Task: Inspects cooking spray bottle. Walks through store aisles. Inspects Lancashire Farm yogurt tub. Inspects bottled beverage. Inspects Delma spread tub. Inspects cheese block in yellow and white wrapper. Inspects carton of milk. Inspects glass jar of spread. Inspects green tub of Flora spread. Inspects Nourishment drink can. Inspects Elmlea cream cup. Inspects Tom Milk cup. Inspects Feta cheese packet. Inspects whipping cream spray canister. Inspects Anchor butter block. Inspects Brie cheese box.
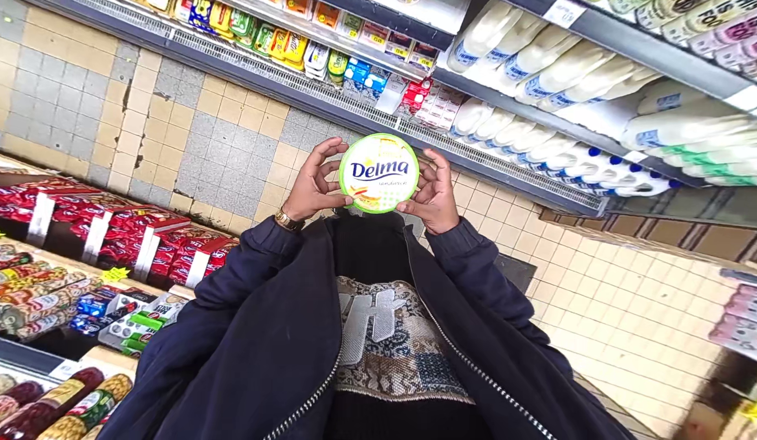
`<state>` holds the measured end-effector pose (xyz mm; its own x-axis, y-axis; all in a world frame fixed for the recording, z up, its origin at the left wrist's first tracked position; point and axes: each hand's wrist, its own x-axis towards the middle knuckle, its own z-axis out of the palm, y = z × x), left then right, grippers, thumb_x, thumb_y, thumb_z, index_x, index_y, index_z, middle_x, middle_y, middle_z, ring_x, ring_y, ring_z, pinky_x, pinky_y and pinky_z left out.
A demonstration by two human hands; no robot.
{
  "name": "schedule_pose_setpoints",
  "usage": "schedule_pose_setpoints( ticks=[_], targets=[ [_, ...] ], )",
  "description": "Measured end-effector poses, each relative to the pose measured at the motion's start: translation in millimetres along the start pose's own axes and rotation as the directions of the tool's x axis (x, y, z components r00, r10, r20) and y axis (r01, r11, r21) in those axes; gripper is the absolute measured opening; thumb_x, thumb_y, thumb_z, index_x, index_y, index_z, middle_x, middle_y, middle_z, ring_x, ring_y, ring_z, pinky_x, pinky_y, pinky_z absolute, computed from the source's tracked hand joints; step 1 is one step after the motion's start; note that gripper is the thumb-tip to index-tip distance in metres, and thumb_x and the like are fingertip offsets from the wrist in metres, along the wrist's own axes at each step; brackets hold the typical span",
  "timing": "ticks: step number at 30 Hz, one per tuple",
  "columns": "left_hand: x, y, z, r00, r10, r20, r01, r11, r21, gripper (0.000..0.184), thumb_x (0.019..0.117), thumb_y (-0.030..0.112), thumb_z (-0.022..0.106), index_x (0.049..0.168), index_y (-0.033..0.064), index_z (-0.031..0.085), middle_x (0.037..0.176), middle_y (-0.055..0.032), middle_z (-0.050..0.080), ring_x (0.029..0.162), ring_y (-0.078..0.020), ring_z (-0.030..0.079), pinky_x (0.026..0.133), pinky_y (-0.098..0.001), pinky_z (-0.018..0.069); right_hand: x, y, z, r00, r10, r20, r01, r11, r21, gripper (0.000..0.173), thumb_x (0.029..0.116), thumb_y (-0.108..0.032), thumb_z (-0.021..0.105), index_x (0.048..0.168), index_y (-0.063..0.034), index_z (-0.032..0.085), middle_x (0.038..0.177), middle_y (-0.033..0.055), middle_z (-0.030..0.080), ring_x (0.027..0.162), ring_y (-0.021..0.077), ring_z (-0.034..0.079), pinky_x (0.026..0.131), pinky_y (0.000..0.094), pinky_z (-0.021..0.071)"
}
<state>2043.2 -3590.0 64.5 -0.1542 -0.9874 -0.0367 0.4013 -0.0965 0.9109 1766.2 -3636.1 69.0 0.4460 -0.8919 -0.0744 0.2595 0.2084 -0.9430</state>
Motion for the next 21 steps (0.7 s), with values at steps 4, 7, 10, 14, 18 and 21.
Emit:
schedule_pose_setpoints(
  ticks=[4, 7, 10, 14, 18, 21],
  targets=[
    [4, -2, 0, 0.998, 0.003, 0.061, -0.004, 1.000, 0.017, 0.101, 0.0670, -0.005, 0.087, 0.151, 0.0209, 0.038, 0.148, -0.0136, 0.045, 0.121, -0.0353, 0.062, 0.086, -0.0528, 0.0627, -4, 1, -5, 0.999, -0.033, 0.003, 0.034, 0.999, -0.016, 0.098, 0.0662, -0.009, 0.095, 0.146, -0.0227, 0.041, 0.139, 0.0039, 0.056, 0.121, 0.0262, 0.064, 0.095, 0.0482, 0.0602],
    [7, -4, 2, 0.997, -0.002, 0.082, 0.001, 1.000, 0.015, 0.100, 0.0679, -0.006, 0.087, 0.152, 0.0207, 0.038, 0.149, -0.0134, 0.045, 0.122, -0.0350, 0.062, 0.087, -0.0525, 0.0624, -6, 1, -9, 0.999, -0.051, 0.004, 0.051, 0.998, -0.031, 0.093, 0.0672, -0.010, 0.095, 0.145, -0.0227, 0.044, 0.140, 0.0036, 0.056, 0.122, 0.0254, 0.063, 0.096, 0.0476, 0.0597],
    [10, -4, 3, 0.996, -0.002, 0.092, -0.001, 0.999, 0.033, 0.099, 0.0675, -0.005, 0.087, 0.151, 0.0205, 0.040, 0.150, -0.0141, 0.045, 0.122, -0.0359, 0.061, 0.087, -0.0534, 0.0624, -8, 1, -11, 0.997, -0.073, 0.004, 0.073, 0.997, -0.035, 0.092, 0.0679, -0.012, 0.095, 0.145, -0.0243, 0.046, 0.141, 0.0031, 0.056, 0.123, 0.0251, 0.062, 0.097, 0.0475, 0.0591],
    [11, -4, 4, 0.995, 0.004, 0.101, -0.007, 0.999, 0.034, 0.098, 0.0670, -0.005, 0.088, 0.150, 0.0201, 0.042, 0.149, -0.0130, 0.045, 0.124, -0.0344, 0.060, 0.087, -0.0526, 0.0626, -9, 1, -12, 0.997, -0.081, 0.003, 0.081, 0.996, -0.040, 0.092, 0.0680, -0.013, 0.095, 0.145, -0.0240, 0.046, 0.142, 0.0030, 0.055, 0.124, 0.0249, 0.062, 0.098, 0.0473, 0.0587],
    [11, -3, 4, 0.993, 0.009, 0.120, -0.012, 1.000, 0.027, 0.096, 0.0677, -0.007, 0.086, 0.149, 0.0188, 0.042, 0.147, -0.0134, 0.047, 0.123, -0.0345, 0.061, 0.087, -0.0526, 0.0626, -9, 2, -11, 0.997, -0.082, 0.002, 0.082, 0.996, -0.046, 0.092, 0.0678, -0.014, 0.095, 0.145, -0.0232, 0.046, 0.141, 0.0031, 0.056, 0.124, 0.0249, 0.062, 0.098, 0.0473, 0.0586],
    [11, -3, 4, 0.992, 0.018, 0.127, -0.022, 0.999, 0.029, 0.096, 0.0684, -0.006, 0.086, 0.150, 0.0182, 0.042, 0.147, -0.0139, 0.047, 0.122, -0.0343, 0.061, 0.086, -0.0519, 0.0627, -9, 2, -11, 0.997, -0.077, 0.003, 0.077, 0.996, -0.039, 0.091, 0.0677, -0.012, 0.095, 0.144, -0.0227, 0.046, 0.141, 0.0037, 0.056, 0.124, 0.0254, 0.062, 0.098, 0.0480, 0.0586]
  ],
)
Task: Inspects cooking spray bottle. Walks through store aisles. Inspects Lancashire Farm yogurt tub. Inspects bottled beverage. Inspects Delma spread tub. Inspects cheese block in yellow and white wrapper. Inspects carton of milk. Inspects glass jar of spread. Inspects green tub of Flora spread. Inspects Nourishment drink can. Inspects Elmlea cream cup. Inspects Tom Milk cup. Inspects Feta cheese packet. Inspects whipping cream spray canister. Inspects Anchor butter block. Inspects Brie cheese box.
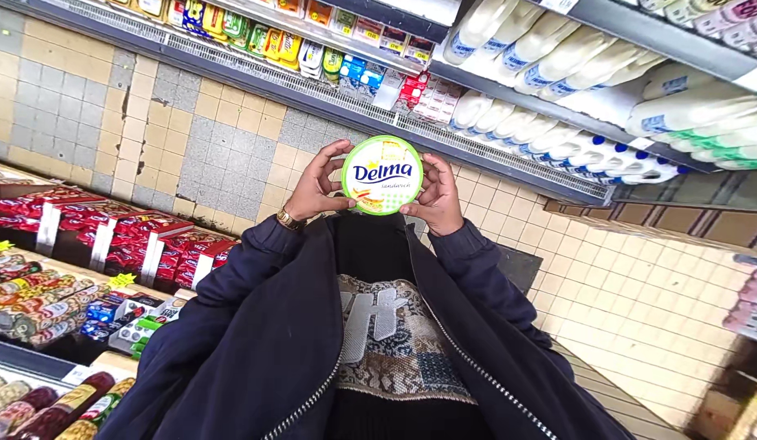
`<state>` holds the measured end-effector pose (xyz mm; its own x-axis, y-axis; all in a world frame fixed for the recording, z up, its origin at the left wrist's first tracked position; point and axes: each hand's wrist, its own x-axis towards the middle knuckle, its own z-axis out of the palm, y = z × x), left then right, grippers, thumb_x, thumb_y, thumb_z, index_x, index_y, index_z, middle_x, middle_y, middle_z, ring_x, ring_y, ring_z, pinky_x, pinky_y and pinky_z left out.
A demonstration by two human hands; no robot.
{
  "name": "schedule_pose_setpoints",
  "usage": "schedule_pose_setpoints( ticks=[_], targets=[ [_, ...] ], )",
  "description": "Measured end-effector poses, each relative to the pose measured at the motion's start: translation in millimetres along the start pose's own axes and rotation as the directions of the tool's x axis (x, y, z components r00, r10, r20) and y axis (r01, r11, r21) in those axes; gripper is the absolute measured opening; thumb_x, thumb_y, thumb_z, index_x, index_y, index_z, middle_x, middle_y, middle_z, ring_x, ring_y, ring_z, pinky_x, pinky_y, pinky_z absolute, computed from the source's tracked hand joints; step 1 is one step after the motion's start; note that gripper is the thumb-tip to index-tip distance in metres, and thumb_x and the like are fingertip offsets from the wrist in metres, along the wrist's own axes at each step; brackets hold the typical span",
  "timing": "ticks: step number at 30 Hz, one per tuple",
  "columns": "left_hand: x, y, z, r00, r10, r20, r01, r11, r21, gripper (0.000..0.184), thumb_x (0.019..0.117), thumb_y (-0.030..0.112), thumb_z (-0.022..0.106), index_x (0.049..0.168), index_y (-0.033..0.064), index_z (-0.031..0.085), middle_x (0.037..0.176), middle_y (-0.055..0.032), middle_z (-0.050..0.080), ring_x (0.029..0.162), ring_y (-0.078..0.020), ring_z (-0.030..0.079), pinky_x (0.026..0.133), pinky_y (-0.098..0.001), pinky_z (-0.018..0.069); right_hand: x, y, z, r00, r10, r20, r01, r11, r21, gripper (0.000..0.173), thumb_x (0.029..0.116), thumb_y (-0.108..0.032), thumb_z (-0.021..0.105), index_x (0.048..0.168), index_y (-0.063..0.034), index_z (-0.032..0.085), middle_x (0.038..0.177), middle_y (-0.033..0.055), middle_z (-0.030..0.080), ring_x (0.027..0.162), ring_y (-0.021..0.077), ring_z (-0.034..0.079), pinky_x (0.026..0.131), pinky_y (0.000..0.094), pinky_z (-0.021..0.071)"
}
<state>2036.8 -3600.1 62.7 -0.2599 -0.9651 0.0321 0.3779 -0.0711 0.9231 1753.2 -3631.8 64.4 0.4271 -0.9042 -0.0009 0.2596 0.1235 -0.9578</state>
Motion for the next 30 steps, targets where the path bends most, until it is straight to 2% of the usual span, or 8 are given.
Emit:
schedule_pose_setpoints(
  ticks=[19, 30],
  targets=[
    [4, 4, -10, 1.000, 0.017, -0.003, -0.017, 1.000, -0.005, 0.093, 0.0696, -0.006, 0.085, 0.149, 0.0192, 0.044, 0.148, -0.0130, 0.047, 0.122, -0.0337, 0.062, 0.087, -0.0526, 0.0626, 13, -3, 6, 1.000, 0.006, 0.014, -0.006, 1.000, -0.007, 0.087, 0.0693, -0.011, 0.094, 0.143, -0.0218, 0.049, 0.139, 0.0036, 0.057, 0.120, 0.0245, 0.064, 0.096, 0.0468, 0.0595],
    [20, 6, -23, 0.999, -0.030, 0.014, 0.030, 1.000, -0.003, 0.093, 0.0697, -0.009, 0.083, 0.150, 0.0171, 0.043, 0.149, -0.0130, 0.047, 0.120, -0.0333, 0.063, 0.088, -0.0520, 0.0622, 30, 4, 5, 1.000, 0.028, 0.000, -0.028, 0.999, -0.017, 0.088, 0.0688, -0.010, 0.093, 0.144, -0.0223, 0.048, 0.143, 0.0030, 0.053, 0.122, 0.0245, 0.062, 0.097, 0.0470, 0.0589]
  ],
)
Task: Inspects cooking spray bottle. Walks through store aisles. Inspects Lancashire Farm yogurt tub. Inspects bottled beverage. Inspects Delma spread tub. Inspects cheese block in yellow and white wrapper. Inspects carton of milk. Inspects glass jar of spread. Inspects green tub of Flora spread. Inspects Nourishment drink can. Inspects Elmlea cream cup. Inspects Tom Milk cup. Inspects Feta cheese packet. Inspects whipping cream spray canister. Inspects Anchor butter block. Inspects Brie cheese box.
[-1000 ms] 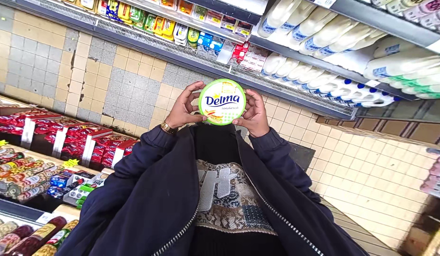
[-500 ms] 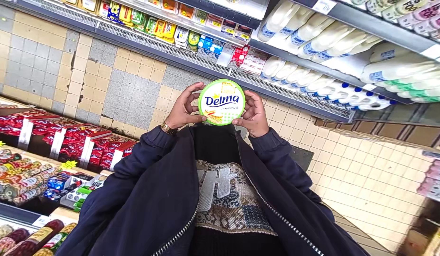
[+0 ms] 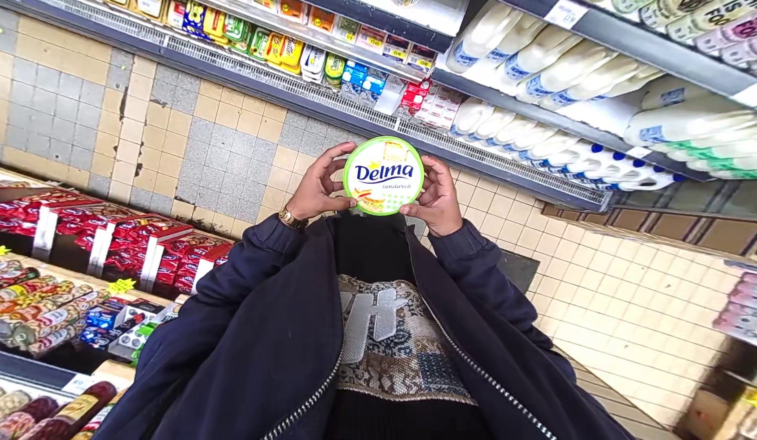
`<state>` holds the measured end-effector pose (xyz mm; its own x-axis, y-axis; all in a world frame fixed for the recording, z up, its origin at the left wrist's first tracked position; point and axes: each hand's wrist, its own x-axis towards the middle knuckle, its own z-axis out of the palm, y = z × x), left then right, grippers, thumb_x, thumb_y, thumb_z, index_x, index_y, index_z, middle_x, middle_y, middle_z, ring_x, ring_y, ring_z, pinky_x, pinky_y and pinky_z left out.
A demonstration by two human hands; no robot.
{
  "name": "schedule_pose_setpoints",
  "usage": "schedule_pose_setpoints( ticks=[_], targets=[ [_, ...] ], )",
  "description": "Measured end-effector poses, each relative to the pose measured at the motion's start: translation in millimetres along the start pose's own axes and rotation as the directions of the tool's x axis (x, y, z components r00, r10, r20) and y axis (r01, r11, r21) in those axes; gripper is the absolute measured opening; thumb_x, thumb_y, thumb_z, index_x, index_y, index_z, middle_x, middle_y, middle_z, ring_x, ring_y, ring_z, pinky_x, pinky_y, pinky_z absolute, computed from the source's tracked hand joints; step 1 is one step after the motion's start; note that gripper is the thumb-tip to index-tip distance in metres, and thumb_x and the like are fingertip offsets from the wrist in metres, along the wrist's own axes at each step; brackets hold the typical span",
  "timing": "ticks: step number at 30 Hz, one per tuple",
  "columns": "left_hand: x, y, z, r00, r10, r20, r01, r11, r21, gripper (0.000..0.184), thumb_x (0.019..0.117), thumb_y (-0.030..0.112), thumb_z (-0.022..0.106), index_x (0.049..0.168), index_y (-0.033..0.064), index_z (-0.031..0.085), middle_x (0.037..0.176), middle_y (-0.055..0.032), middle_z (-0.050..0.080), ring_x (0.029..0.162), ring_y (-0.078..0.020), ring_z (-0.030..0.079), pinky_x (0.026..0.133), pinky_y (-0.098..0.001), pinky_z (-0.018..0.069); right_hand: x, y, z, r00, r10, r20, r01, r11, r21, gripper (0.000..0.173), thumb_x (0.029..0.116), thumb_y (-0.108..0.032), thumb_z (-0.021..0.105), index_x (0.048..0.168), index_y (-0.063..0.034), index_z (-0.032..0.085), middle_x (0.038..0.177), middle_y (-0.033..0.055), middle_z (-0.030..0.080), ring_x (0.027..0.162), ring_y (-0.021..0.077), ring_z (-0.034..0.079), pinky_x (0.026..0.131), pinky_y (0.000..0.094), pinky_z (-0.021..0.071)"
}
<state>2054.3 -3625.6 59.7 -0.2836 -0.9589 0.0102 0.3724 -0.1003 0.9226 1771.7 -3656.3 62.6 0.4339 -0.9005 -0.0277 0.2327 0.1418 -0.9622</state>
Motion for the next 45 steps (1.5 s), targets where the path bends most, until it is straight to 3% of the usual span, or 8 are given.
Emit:
schedule_pose_setpoints(
  ticks=[12, 19, 25, 32, 37, 39, 45],
  targets=[
    [26, -10, -17, 0.997, -0.067, -0.031, 0.066, 0.998, -0.024, 0.089, 0.0706, -0.006, 0.084, 0.149, 0.0151, 0.047, 0.151, -0.0129, 0.047, 0.117, -0.0331, 0.065, 0.088, -0.0516, 0.0624, 29, 5, -11, 0.995, 0.101, -0.006, -0.100, 0.994, 0.052, 0.087, 0.0713, -0.008, 0.091, 0.145, -0.0209, 0.045, 0.142, 0.0060, 0.052, 0.111, 0.0255, 0.068, 0.091, 0.0459, 0.0622],
    [67, -12, -17, 0.982, -0.147, -0.115, 0.144, 0.989, -0.032, 0.086, 0.0732, 0.000, 0.085, 0.150, 0.0125, 0.048, 0.156, -0.0128, 0.040, 0.123, -0.0352, 0.062, 0.090, -0.0530, 0.0622, 70, 19, -42, 0.985, 0.167, -0.043, -0.152, 0.960, 0.237, 0.076, 0.0740, -0.001, 0.083, 0.140, -0.0187, 0.049, 0.133, 0.0071, 0.059, 0.105, 0.0255, 0.069, 0.088, 0.0467, 0.0621],
    [105, -16, -18, 0.960, -0.132, -0.248, 0.151, 0.987, 0.057, 0.088, 0.0755, 0.015, 0.088, 0.152, 0.0093, 0.046, 0.163, -0.0095, 0.033, 0.141, -0.0311, 0.047, 0.101, -0.0507, 0.0564, 129, 33, -89, 0.954, 0.249, -0.164, -0.203, 0.946, 0.252, 0.080, 0.0704, -0.003, 0.082, 0.141, -0.0223, 0.047, 0.131, 0.0046, 0.060, 0.104, 0.0226, 0.068, 0.084, 0.0448, 0.0611],
    [127, -10, -18, 0.943, -0.095, -0.319, 0.109, 0.994, 0.026, 0.071, 0.0830, 0.013, 0.081, 0.147, 0.0030, 0.051, 0.160, -0.0154, 0.038, 0.141, -0.0377, 0.047, 0.101, -0.0551, 0.0562, 230, 51, -161, 0.901, 0.234, -0.366, -0.175, 0.966, 0.189, 0.079, 0.0798, 0.007, 0.068, 0.150, -0.0113, 0.035, 0.134, 0.0164, 0.057, 0.103, 0.0309, 0.069, 0.078, 0.0466, 0.0629],
    [138, -15, -12, 0.916, -0.086, -0.391, 0.102, 0.995, 0.020, 0.068, 0.0842, 0.015, 0.080, 0.145, 0.0000, 0.052, 0.159, -0.0179, 0.038, 0.141, -0.0384, 0.046, 0.101, -0.0549, 0.0563, 305, 76, -218, 0.866, 0.216, -0.451, -0.170, 0.975, 0.139, 0.079, 0.0832, 0.010, 0.066, 0.152, -0.0118, 0.033, 0.137, 0.0199, 0.054, 0.105, 0.0354, 0.067, 0.077, 0.0499, 0.0625],
    [143, -17, -9, 0.907, -0.084, -0.413, 0.099, 0.995, 0.016, 0.068, 0.0849, 0.017, 0.080, 0.144, -0.0001, 0.052, 0.159, -0.0184, 0.039, 0.141, -0.0381, 0.046, 0.101, -0.0551, 0.0560, 332, 82, -236, 0.853, 0.220, -0.473, -0.183, 0.975, 0.125, 0.079, 0.0835, 0.010, 0.065, 0.152, -0.0123, 0.032, 0.140, 0.0201, 0.051, 0.107, 0.0347, 0.066, 0.078, 0.0483, 0.0618],
    [158, -19, 0, 0.879, -0.080, -0.471, 0.103, 0.994, 0.025, 0.068, 0.0857, 0.020, 0.080, 0.144, 0.0007, 0.053, 0.158, -0.0189, 0.040, 0.140, -0.0382, 0.046, 0.100, -0.0546, 0.0561, 389, 104, -269, 0.762, 0.238, -0.603, -0.179, 0.971, 0.158, 0.068, 0.0861, 0.012, 0.065, 0.145, -0.0057, 0.036, 0.128, 0.0205, 0.056, 0.094, 0.0304, 0.068, 0.070, 0.0430, 0.0616]
  ],
)
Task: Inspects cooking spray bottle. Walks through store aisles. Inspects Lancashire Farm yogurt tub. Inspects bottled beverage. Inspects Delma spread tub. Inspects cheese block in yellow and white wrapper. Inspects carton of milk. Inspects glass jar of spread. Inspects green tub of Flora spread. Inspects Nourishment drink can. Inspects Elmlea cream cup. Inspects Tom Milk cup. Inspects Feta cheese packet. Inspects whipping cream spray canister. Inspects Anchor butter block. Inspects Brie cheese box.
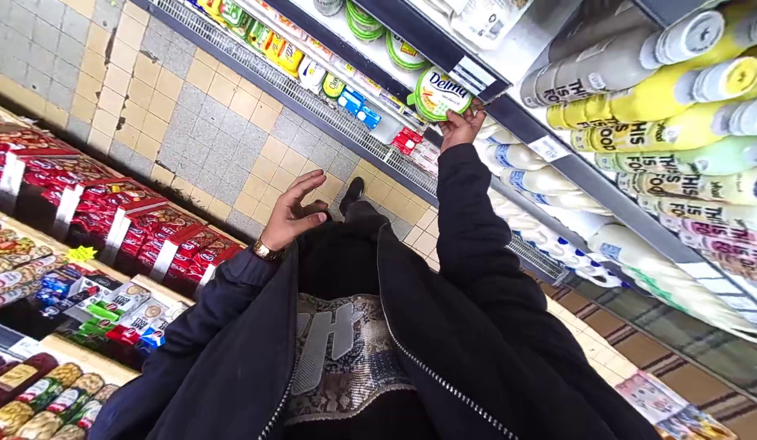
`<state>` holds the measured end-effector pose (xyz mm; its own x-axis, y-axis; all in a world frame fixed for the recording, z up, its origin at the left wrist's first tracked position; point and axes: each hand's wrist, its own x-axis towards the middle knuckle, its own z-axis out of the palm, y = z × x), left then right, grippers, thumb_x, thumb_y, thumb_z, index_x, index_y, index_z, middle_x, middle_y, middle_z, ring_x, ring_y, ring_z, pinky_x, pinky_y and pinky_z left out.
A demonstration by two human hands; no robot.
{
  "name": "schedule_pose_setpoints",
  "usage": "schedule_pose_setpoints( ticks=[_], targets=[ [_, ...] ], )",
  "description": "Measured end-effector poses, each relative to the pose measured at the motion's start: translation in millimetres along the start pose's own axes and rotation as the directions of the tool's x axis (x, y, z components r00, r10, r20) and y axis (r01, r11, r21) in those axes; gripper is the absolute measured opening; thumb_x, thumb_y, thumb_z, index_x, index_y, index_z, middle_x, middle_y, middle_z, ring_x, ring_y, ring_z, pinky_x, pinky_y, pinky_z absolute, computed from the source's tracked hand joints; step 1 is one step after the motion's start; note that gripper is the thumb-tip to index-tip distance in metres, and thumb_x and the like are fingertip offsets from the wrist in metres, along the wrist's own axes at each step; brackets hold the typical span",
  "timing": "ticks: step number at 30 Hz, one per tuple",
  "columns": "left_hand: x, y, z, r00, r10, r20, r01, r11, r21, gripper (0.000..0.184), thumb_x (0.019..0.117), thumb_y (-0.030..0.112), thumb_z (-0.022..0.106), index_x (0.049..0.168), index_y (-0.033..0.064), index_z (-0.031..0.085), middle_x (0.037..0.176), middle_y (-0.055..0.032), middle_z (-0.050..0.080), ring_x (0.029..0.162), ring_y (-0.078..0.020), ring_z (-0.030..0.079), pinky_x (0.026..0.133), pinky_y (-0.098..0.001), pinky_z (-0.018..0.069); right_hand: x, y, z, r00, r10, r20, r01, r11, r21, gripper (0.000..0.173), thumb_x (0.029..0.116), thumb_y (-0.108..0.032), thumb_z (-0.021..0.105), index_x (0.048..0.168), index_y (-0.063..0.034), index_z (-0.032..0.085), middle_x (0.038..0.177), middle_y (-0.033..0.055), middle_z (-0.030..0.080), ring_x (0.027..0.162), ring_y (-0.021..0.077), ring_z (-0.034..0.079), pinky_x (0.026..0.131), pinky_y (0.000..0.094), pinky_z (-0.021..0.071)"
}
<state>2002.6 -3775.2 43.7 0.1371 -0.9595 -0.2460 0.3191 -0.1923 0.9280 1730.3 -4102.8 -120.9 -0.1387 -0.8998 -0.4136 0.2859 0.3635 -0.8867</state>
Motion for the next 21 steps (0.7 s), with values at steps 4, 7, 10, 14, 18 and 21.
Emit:
schedule_pose_setpoints(
  ticks=[4, 7, 10, 14, 18, 21],
  targets=[
    [6, 1, 7, 1.000, 0.004, -0.023, -0.004, 1.000, -0.004, 0.066, 0.0860, 0.018, 0.079, 0.144, -0.0005, 0.053, 0.158, -0.0189, 0.040, 0.140, -0.0380, 0.047, 0.100, -0.0543, 0.0557, 18, 0, 3, 0.996, 0.048, -0.080, -0.051, 0.998, -0.039, 0.061, 0.0897, 0.011, 0.064, 0.144, -0.0013, 0.039, 0.128, 0.0193, 0.055, 0.094, 0.0249, 0.066, 0.074, 0.0370, 0.0599],
    [9, 1, 10, 1.000, 0.002, -0.029, -0.002, 1.000, -0.009, 0.065, 0.0857, 0.017, 0.079, 0.143, 0.0002, 0.053, 0.158, -0.0182, 0.040, 0.140, -0.0379, 0.047, 0.100, -0.0542, 0.0561, 23, -1, 4, 0.996, 0.049, -0.080, -0.055, 0.996, -0.065, 0.051, 0.0887, 0.009, 0.066, 0.136, 0.0029, 0.047, 0.120, 0.0187, 0.059, 0.089, 0.0238, 0.066, 0.073, 0.0362, 0.0599],
    [10, 0, 14, 1.000, 0.008, -0.030, -0.009, 1.000, -0.023, 0.064, 0.0860, 0.016, 0.079, 0.143, 0.0001, 0.054, 0.157, -0.0183, 0.041, 0.140, -0.0384, 0.047, 0.101, -0.0550, 0.0556, 24, -1, 6, 0.997, 0.035, -0.073, -0.042, 0.995, -0.092, 0.045, 0.0880, 0.008, 0.067, 0.130, 0.0043, 0.052, 0.115, 0.0180, 0.061, 0.091, 0.0234, 0.066, 0.076, 0.0363, 0.0602],
    [8, 3, 16, 1.000, 0.017, -0.024, -0.018, 0.999, -0.027, 0.064, 0.0862, 0.016, 0.079, 0.143, 0.0005, 0.054, 0.157, -0.0188, 0.041, 0.140, -0.0391, 0.046, 0.101, -0.0557, 0.0552, 23, -1, 14, 0.992, 0.034, -0.119, -0.044, 0.996, -0.084, 0.047, 0.0895, 0.007, 0.065, 0.134, 0.0033, 0.049, 0.120, 0.0185, 0.058, 0.097, 0.0230, 0.064, 0.078, 0.0367, 0.0584],
    [2, 8, 14, 1.000, 0.018, -0.001, -0.018, 1.000, -0.004, 0.064, 0.0867, 0.019, 0.079, 0.142, 0.0008, 0.054, 0.157, -0.0192, 0.041, 0.140, -0.0392, 0.047, 0.101, -0.0557, 0.0550, 28, 3, 13, 0.982, -0.009, -0.187, -0.011, 0.994, -0.106, 0.037, 0.0903, 0.007, 0.066, 0.126, 0.0038, 0.056, 0.116, 0.0176, 0.061, 0.097, 0.0230, 0.064, 0.077, 0.0372, 0.0581],
    [-3, 10, 10, 1.000, 0.012, 0.025, -0.012, 1.000, 0.003, 0.064, 0.0868, 0.019, 0.079, 0.143, 0.0007, 0.054, 0.157, -0.0190, 0.041, 0.140, -0.0391, 0.047, 0.101, -0.0556, 0.0549, 25, 1, 10, 0.984, -0.022, -0.175, 0.005, 0.995, -0.096, 0.038, 0.0925, 0.007, 0.064, 0.130, 0.0054, 0.056, 0.122, 0.0187, 0.061, 0.101, 0.0231, 0.063, 0.080, 0.0366, 0.0577]
  ],
)
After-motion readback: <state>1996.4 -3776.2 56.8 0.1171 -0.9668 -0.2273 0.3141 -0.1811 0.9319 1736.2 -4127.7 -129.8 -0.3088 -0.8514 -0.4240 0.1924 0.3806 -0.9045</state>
